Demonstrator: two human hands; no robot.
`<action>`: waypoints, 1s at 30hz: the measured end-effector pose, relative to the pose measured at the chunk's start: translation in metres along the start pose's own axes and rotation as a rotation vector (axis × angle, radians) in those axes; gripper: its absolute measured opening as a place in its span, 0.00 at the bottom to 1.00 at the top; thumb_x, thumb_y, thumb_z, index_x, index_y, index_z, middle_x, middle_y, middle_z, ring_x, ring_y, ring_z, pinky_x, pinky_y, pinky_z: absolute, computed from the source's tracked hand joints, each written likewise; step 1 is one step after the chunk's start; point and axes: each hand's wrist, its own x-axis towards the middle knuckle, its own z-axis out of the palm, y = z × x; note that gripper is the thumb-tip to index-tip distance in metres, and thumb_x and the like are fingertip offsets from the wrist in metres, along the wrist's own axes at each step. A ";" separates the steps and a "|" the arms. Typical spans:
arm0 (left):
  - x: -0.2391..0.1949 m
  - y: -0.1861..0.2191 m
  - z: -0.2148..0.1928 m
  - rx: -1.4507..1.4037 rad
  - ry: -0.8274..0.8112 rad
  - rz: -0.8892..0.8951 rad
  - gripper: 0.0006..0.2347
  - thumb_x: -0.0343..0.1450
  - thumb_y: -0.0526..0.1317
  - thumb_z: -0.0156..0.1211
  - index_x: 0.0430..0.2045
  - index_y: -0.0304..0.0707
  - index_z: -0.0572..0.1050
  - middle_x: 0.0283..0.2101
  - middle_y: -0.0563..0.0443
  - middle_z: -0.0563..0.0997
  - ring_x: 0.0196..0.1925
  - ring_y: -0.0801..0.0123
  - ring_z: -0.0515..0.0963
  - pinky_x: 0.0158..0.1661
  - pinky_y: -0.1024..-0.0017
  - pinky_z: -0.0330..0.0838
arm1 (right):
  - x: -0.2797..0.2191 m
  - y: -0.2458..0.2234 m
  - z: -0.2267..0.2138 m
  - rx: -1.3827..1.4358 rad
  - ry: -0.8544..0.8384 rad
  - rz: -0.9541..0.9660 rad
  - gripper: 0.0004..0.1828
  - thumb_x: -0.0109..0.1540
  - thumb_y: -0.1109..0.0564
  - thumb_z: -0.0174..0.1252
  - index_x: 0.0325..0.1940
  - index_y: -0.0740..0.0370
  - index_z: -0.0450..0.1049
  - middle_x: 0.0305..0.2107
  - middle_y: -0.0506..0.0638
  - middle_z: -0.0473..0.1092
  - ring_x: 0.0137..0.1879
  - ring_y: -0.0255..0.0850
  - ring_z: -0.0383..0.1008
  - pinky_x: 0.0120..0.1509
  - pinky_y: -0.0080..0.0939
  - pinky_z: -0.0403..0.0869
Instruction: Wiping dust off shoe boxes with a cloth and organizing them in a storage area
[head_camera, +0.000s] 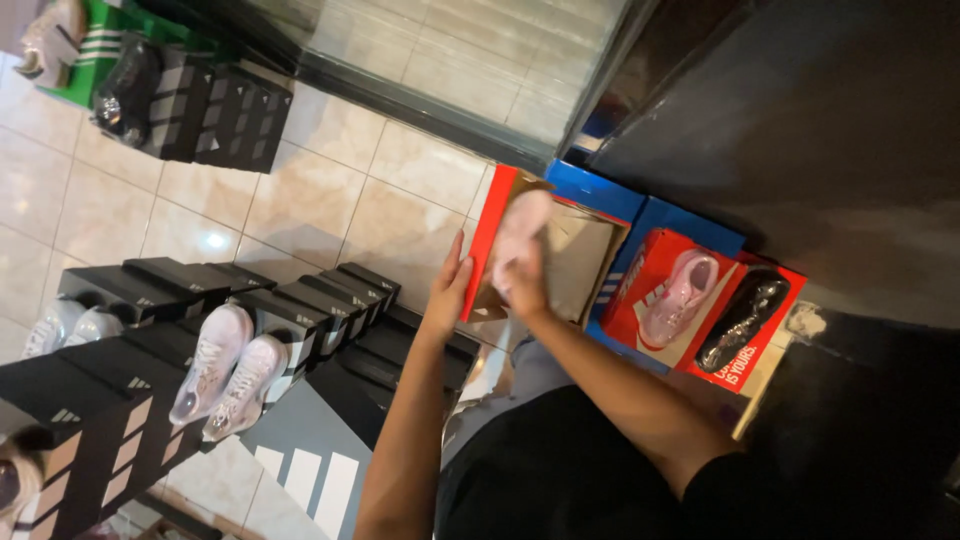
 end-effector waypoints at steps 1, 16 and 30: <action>-0.004 0.007 0.001 0.079 -0.026 0.045 0.24 0.78 0.51 0.50 0.72 0.60 0.60 0.61 0.32 0.75 0.67 0.43 0.70 0.64 0.50 0.64 | -0.012 -0.003 0.004 -0.170 -0.128 -0.391 0.32 0.56 0.60 0.64 0.64 0.60 0.65 0.56 0.63 0.67 0.62 0.59 0.70 0.65 0.53 0.71; 0.020 -0.004 -0.026 0.243 -0.096 0.270 0.19 0.79 0.45 0.51 0.67 0.51 0.67 0.67 0.39 0.71 0.69 0.48 0.66 0.67 0.50 0.60 | 0.026 0.023 -0.012 -0.482 -0.342 -0.701 0.16 0.52 0.54 0.70 0.37 0.62 0.72 0.31 0.57 0.72 0.40 0.57 0.75 0.46 0.51 0.74; 0.015 -0.082 0.066 0.508 -0.233 0.494 0.20 0.74 0.48 0.61 0.63 0.59 0.72 0.61 0.38 0.75 0.62 0.43 0.75 0.61 0.53 0.70 | -0.034 -0.011 -0.238 -1.426 -0.797 0.266 0.09 0.50 0.53 0.59 0.25 0.57 0.84 0.24 0.55 0.80 0.38 0.51 0.83 0.44 0.52 0.80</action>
